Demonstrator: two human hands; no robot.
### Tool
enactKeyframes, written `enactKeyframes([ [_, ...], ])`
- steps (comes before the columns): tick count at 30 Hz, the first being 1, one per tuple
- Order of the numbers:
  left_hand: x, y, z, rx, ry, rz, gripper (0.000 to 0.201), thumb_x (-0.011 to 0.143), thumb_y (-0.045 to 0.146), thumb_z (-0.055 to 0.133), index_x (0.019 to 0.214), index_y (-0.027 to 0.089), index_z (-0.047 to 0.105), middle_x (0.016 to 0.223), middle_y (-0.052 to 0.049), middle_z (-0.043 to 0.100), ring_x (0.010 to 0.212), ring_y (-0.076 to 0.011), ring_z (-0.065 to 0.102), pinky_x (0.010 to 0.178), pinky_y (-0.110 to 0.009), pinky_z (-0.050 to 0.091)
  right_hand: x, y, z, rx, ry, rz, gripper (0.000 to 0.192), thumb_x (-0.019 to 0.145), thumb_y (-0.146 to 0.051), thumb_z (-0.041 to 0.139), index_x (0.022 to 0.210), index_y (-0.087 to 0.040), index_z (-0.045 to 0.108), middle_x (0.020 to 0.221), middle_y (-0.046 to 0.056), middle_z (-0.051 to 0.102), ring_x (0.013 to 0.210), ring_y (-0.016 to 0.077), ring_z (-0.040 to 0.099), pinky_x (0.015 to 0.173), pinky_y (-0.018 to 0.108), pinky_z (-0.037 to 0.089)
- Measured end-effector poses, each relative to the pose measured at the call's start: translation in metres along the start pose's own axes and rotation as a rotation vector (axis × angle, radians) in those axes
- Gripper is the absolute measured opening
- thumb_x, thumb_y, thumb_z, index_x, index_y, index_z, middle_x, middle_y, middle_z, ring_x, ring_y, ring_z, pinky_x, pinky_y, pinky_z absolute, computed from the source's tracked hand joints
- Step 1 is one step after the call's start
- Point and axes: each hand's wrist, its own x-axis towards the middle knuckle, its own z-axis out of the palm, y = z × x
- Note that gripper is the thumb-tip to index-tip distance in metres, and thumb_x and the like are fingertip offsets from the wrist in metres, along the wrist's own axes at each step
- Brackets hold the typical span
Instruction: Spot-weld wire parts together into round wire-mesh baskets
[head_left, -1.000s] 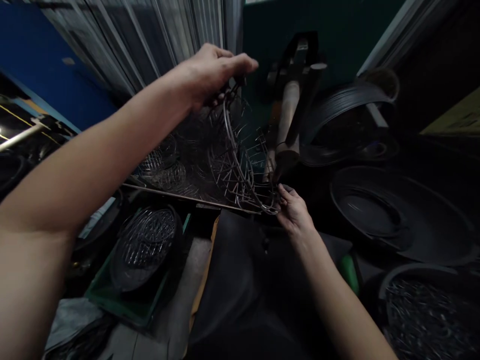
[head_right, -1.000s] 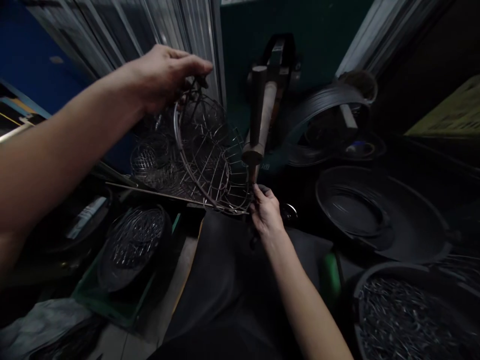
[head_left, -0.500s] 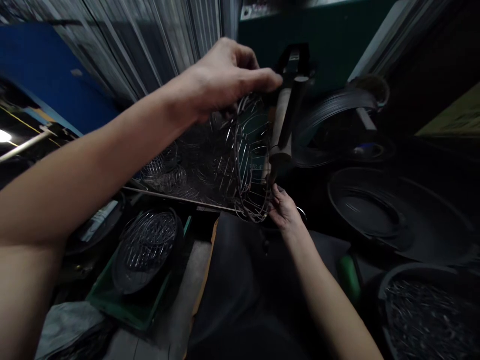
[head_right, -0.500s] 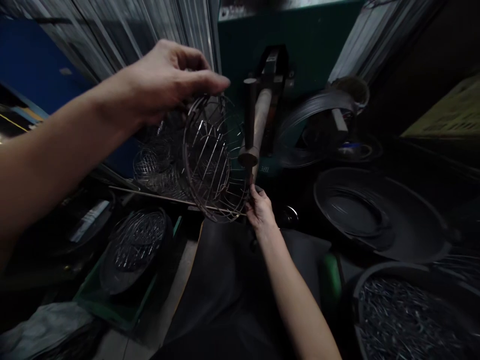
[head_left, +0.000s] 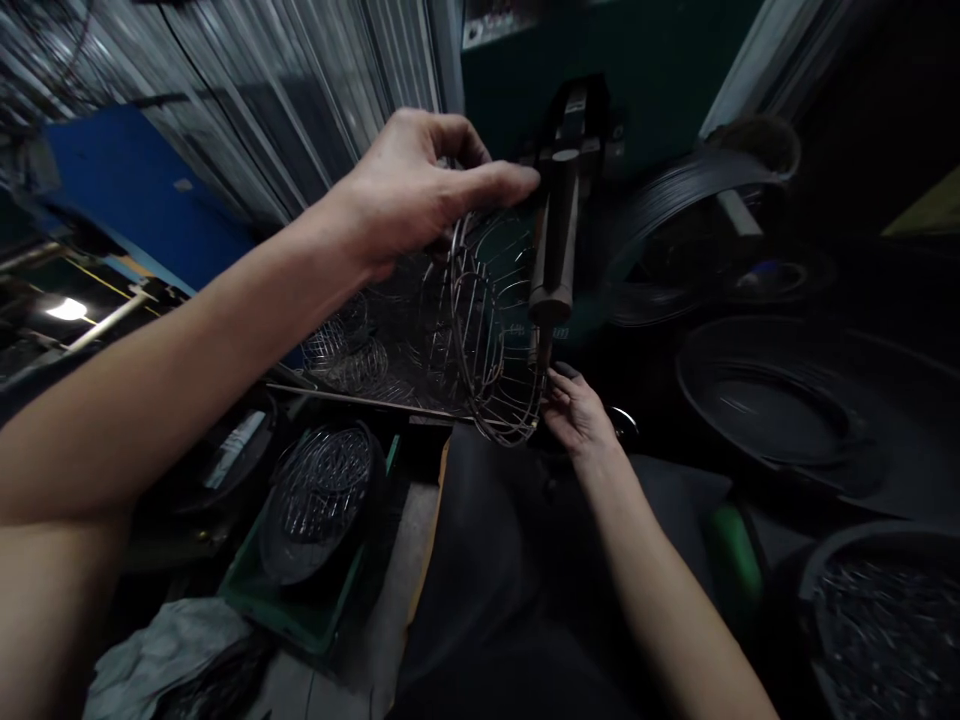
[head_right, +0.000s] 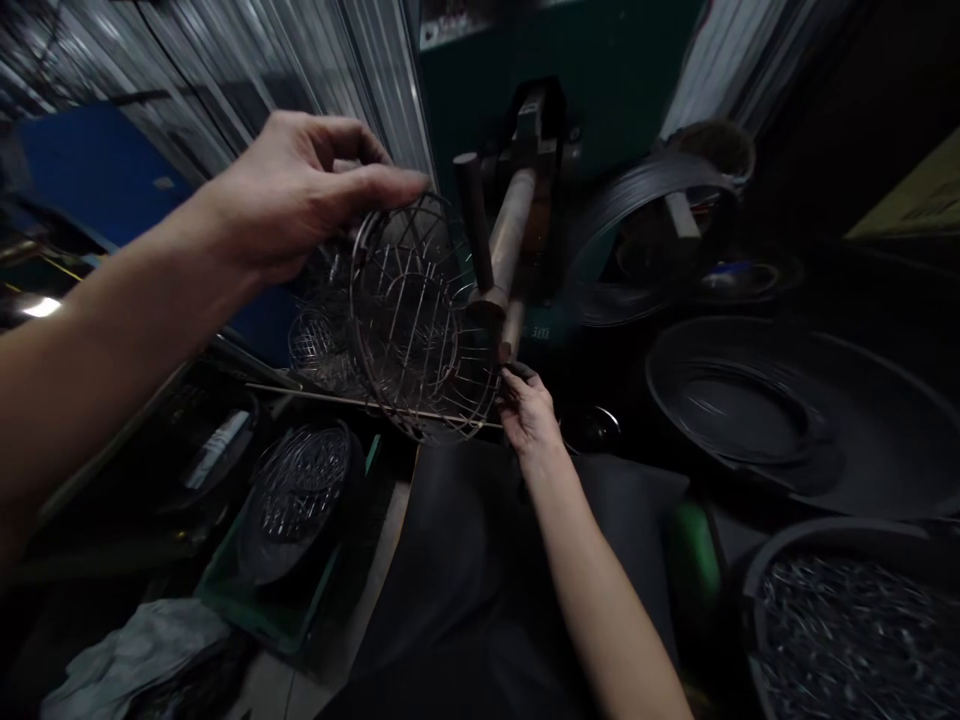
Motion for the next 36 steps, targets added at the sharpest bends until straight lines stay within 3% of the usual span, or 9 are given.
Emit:
enactKeyframes([
  [6, -0.004, -0.004, -0.002, -0.030, 0.039, -0.088, 0.022, 0.076, 0.026, 0.069, 0.075, 0.007, 0.056, 0.063, 0.002, 0.052, 0.047, -0.0011, 0.047, 0.044, -0.013, 0.036, 0.001, 0.003, -0.006, 0.031, -0.015, 0.023, 0.018, 0.070, -0.013, 0.070, 0.082, -0.021, 0.060, 0.069, -0.005, 0.062, 0.061, 0.0093, 0.057, 0.055, 0.020, 0.047],
  [9, -0.009, -0.009, -0.004, -0.072, 0.059, -0.099, 0.016, 0.079, 0.018, 0.066, 0.074, 0.008, 0.055, 0.058, 0.004, 0.052, 0.046, -0.0016, 0.046, 0.045, -0.014, 0.038, 0.003, 0.012, -0.018, 0.043, -0.062, 0.151, 0.010, 0.081, -0.029, 0.064, 0.087, -0.023, 0.061, 0.077, -0.001, 0.066, 0.067, 0.0134, 0.061, 0.060, 0.026, 0.051],
  [13, -0.015, -0.016, -0.004, -0.122, 0.108, -0.119, 0.015, 0.079, 0.015, 0.066, 0.072, 0.008, 0.054, 0.059, 0.003, 0.053, 0.047, -0.0029, 0.048, 0.050, -0.018, 0.041, 0.008, 0.037, -0.027, 0.048, -0.243, 0.330, 0.029, 0.089, -0.047, 0.052, 0.094, -0.021, 0.064, 0.084, 0.004, 0.069, 0.078, 0.0196, 0.065, 0.070, 0.036, 0.054],
  [20, -0.022, -0.026, -0.005, -0.172, 0.172, -0.185, 0.014, 0.076, 0.009, 0.062, 0.066, 0.013, 0.053, 0.058, 0.004, 0.052, 0.044, -0.0043, 0.046, 0.039, -0.019, 0.034, -0.018, 0.080, -0.021, 0.215, -0.409, 0.346, 0.035, 0.083, -0.056, 0.058, 0.081, -0.022, 0.065, 0.092, 0.004, 0.070, 0.093, 0.0209, 0.064, 0.086, 0.038, 0.051],
  [26, -0.030, -0.035, -0.005, -0.208, 0.167, -0.196, 0.013, 0.072, 0.013, 0.064, 0.065, 0.015, 0.053, 0.057, 0.004, 0.051, 0.045, -0.0049, 0.045, 0.039, -0.020, 0.036, -0.034, 0.057, -0.026, 0.332, -0.458, 0.297, 0.060, 0.076, -0.074, 0.053, 0.108, -0.025, 0.063, 0.111, 0.008, 0.066, 0.108, 0.0256, 0.059, 0.091, 0.046, 0.047],
  [30, -0.032, -0.037, -0.002, -0.235, 0.142, -0.196, 0.016, 0.068, 0.018, 0.069, 0.064, 0.017, 0.054, 0.056, 0.004, 0.052, 0.047, -0.0059, 0.044, 0.040, -0.021, 0.035, -0.033, 0.035, -0.024, 0.286, -0.432, 0.252, 0.060, 0.074, -0.078, 0.051, 0.104, -0.028, 0.064, 0.109, 0.007, 0.066, 0.107, 0.0266, 0.059, 0.087, 0.047, 0.049],
  [36, -0.032, -0.040, -0.003, -0.257, 0.133, -0.197, 0.016, 0.064, 0.023, 0.072, 0.063, 0.019, 0.057, 0.058, 0.003, 0.052, 0.051, -0.0074, 0.043, 0.042, -0.024, 0.036, -0.027, 0.022, -0.023, 0.191, -0.404, 0.239, 0.052, 0.077, -0.074, 0.050, 0.100, -0.029, 0.064, 0.106, 0.006, 0.067, 0.099, 0.0237, 0.063, 0.077, 0.040, 0.052],
])
